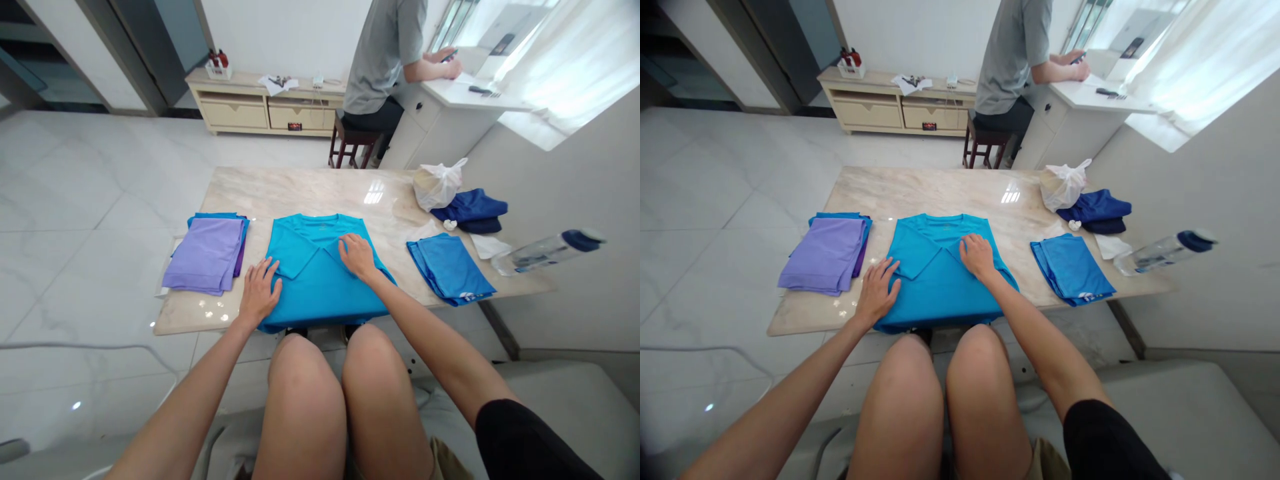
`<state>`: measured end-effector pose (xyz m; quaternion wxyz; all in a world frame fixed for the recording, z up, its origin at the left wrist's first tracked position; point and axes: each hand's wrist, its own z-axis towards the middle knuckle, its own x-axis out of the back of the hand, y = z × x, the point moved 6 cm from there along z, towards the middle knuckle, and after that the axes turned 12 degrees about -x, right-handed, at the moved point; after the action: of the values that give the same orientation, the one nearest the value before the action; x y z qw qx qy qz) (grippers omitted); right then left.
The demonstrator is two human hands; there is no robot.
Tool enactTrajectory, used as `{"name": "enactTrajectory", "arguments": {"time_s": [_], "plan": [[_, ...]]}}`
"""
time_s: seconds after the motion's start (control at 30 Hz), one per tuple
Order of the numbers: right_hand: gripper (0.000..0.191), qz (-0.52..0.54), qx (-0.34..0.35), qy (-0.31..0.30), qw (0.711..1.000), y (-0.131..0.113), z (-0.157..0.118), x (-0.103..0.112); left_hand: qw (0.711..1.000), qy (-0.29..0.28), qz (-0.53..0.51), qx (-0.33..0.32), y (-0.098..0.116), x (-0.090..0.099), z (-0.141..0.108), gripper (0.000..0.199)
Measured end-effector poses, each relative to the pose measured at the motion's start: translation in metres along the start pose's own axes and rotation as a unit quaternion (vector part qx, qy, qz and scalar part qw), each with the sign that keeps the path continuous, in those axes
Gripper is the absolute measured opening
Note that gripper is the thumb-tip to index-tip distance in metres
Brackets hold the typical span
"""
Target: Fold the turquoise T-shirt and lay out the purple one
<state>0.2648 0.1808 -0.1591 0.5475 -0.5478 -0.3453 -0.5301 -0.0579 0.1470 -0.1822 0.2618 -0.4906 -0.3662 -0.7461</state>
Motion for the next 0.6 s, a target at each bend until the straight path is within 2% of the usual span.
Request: {"name": "enactTrajectory", "arguments": {"time_s": [0.13,0.23,0.37,0.47,0.53,0.6], "plan": [[0.065,-0.038,-0.032,-0.056,0.997,0.05,-0.011,-0.01,1.0,-0.009,0.002,-0.003,-0.001,-0.001,0.001,0.056],[0.07,-0.043,-0.058,-0.055,0.996,0.068,-0.023,-0.018,1.0,-0.014,0.009,-0.001,-0.002,-0.001,0.003,0.055],[0.071,-0.018,-0.075,-0.035,0.996,0.065,-0.028,-0.021,1.0,-0.014,0.015,0.004,-0.001,0.003,0.001,0.054],[0.07,-0.004,-0.082,-0.034,0.996,0.061,-0.026,-0.019,0.999,-0.007,0.037,0.008,0.007,0.012,0.001,0.047],[0.069,0.002,-0.086,-0.035,0.996,0.061,-0.025,-0.018,0.997,0.007,0.071,0.027,0.017,0.018,0.01,0.038],[0.069,0.004,-0.084,-0.038,0.996,0.06,-0.025,-0.017,0.995,0.009,0.092,0.03,0.033,0.018,0.031,0.034]]}}
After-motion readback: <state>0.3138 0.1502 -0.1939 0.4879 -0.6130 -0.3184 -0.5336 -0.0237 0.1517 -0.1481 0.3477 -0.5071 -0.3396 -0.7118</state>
